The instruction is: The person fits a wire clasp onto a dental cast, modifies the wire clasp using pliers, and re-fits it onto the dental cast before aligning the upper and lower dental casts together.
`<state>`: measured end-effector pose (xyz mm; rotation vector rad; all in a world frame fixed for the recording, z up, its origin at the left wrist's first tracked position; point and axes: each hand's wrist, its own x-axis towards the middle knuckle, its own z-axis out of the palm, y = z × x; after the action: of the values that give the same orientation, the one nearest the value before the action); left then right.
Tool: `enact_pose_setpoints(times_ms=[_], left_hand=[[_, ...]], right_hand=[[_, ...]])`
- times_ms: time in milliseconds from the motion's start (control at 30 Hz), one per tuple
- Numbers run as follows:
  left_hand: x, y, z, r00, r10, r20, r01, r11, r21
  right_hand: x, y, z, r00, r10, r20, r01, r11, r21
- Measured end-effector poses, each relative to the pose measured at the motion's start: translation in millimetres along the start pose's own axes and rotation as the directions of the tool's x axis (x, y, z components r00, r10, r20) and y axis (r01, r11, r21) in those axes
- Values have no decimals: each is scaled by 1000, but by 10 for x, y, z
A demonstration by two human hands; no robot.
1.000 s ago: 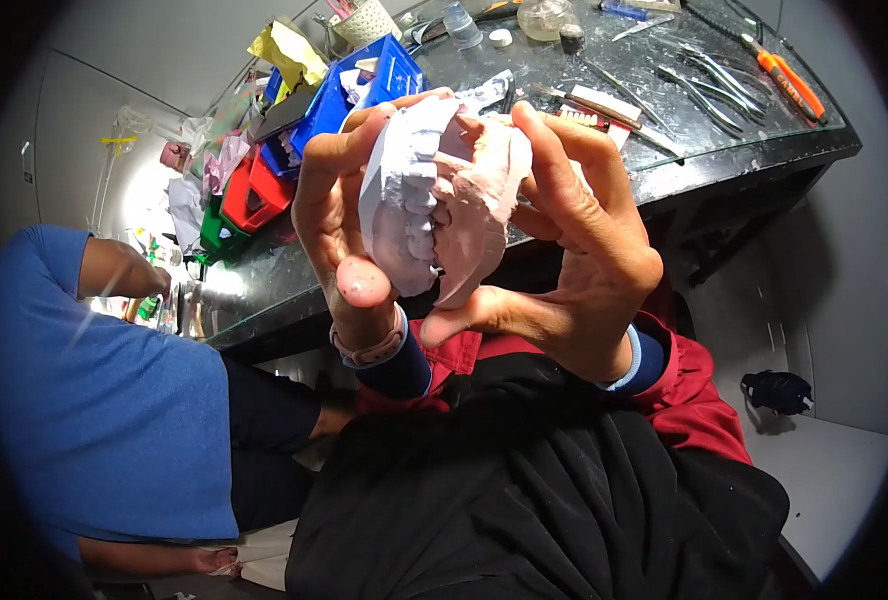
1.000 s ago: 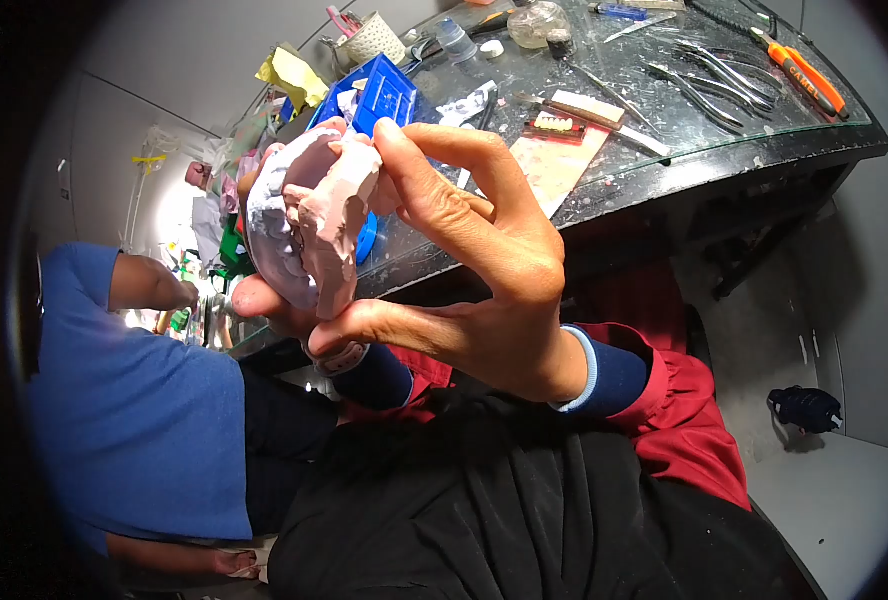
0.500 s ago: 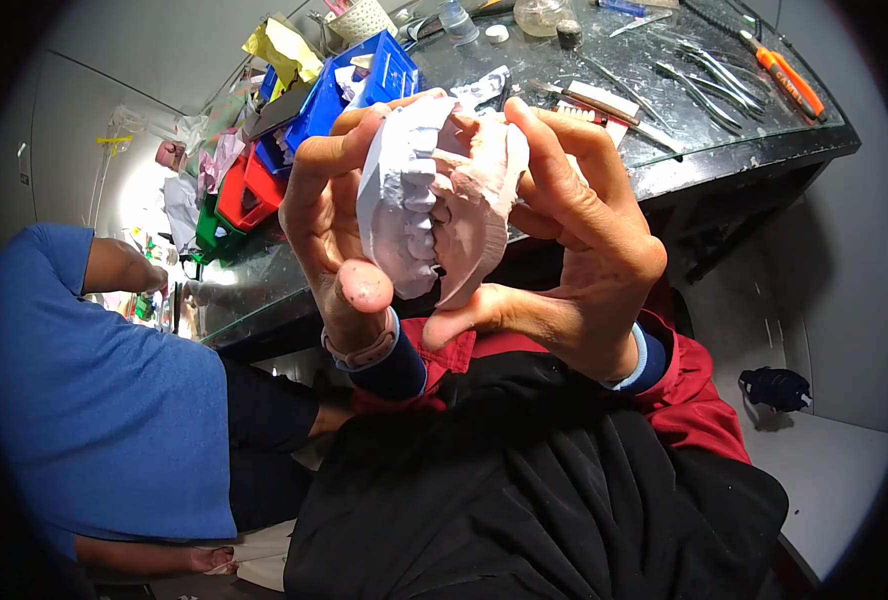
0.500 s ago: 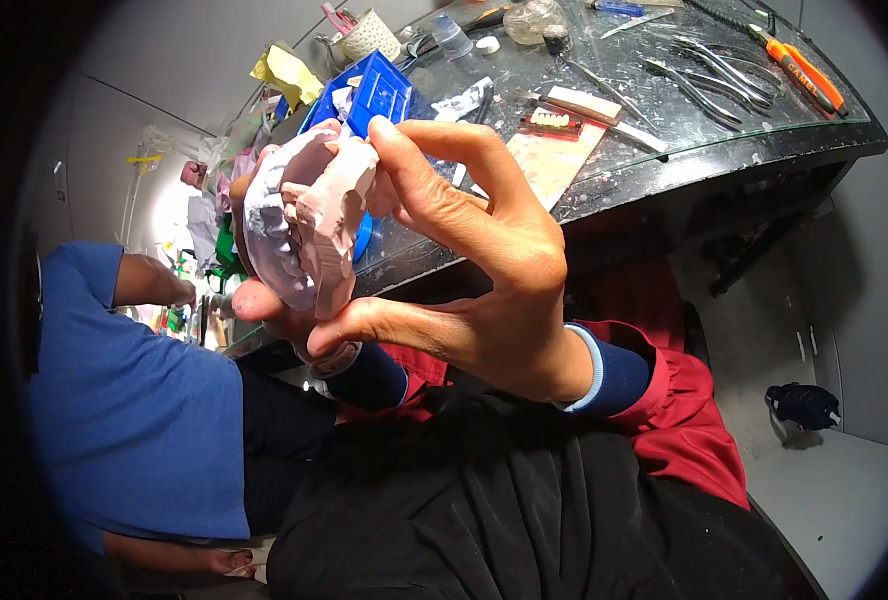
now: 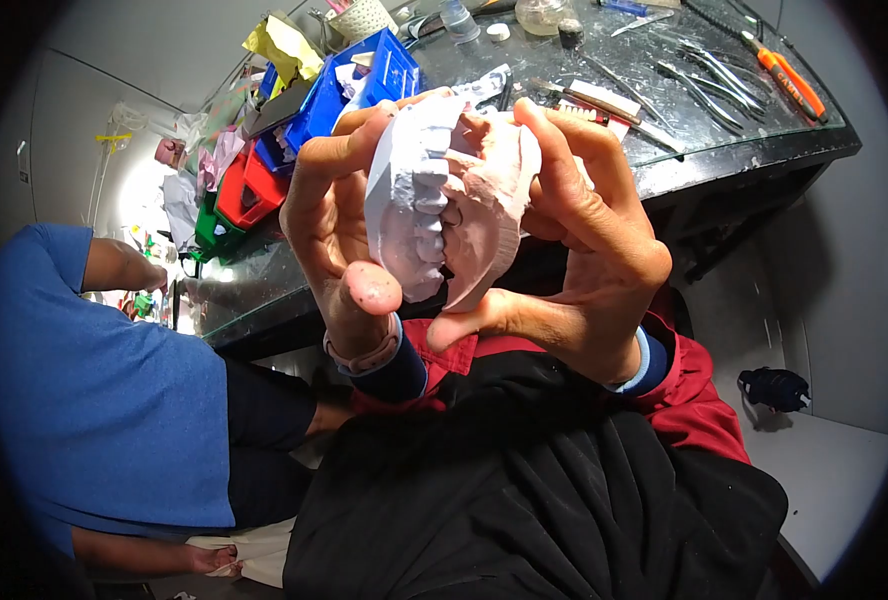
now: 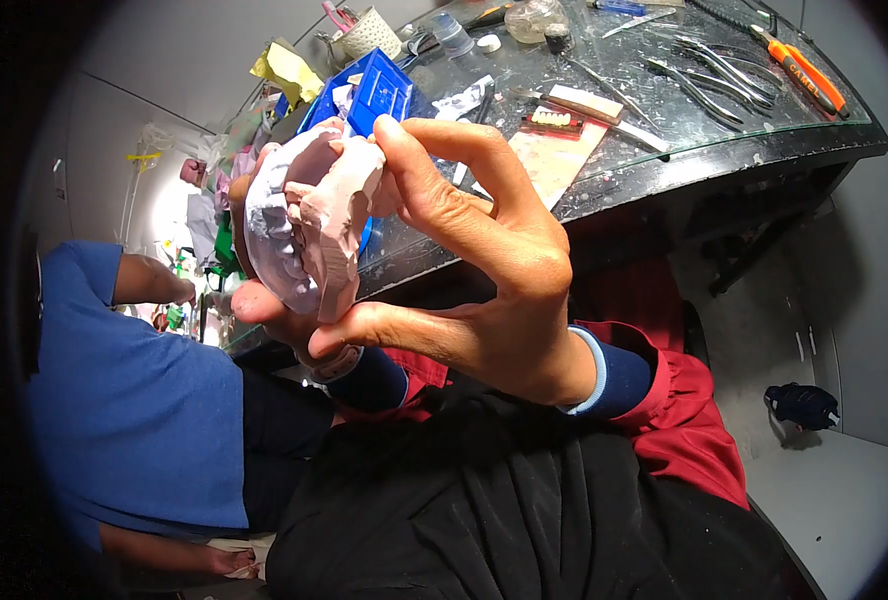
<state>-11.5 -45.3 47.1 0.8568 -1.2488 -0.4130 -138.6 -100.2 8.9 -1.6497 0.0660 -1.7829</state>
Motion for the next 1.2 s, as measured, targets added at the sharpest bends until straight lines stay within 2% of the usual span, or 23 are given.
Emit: enact_pose_setpoints(times_ms=[167, 367, 433, 567, 767, 867, 933, 967, 1033, 1200], left_hand=[[59, -108, -170, 993, 51, 111, -49, 999, -15], [-3, -49, -134, 993, -92, 80, 97, 993, -64], [29, -8, -95, 991, -47, 123, 60, 993, -102], [140, -169, -141, 955, 173, 243, -115, 965, -235], [174, -201, -226, 931, 195, 309, -85, 939, -334], [163, -161, -195, 939, 167, 301, -55, 936, -347], [117, -111, -160, 977, 23, 212, 32, 968, -251], [70, -78, -144, 988, -102, 117, 120, 980, -161], [24, -32, -114, 978, -208, 8, 208, 976, -60], [25, -145, -227, 987, -109, 117, 116, 991, -60]], right_hand=[[13, -3, -14, 1000, -29, 8, 30, 999, -38], [53, 4, -54, 989, -146, 1, 144, 977, -158], [56, -5, -54, 988, -156, -4, 153, 972, -177], [62, -15, -41, 985, -173, -18, 168, 972, -167], [56, 1, -38, 983, -180, -18, 175, 972, -156], [41, -13, -41, 989, -145, -4, 143, 981, -131], [32, -10, -35, 992, -128, -2, 127, 986, -111], [30, -4, -33, 992, -128, -3, 127, 986, -107], [34, -12, -32, 993, -115, -5, 113, 987, -110], [31, -23, -21, 996, -92, -15, 90, 991, -99]])
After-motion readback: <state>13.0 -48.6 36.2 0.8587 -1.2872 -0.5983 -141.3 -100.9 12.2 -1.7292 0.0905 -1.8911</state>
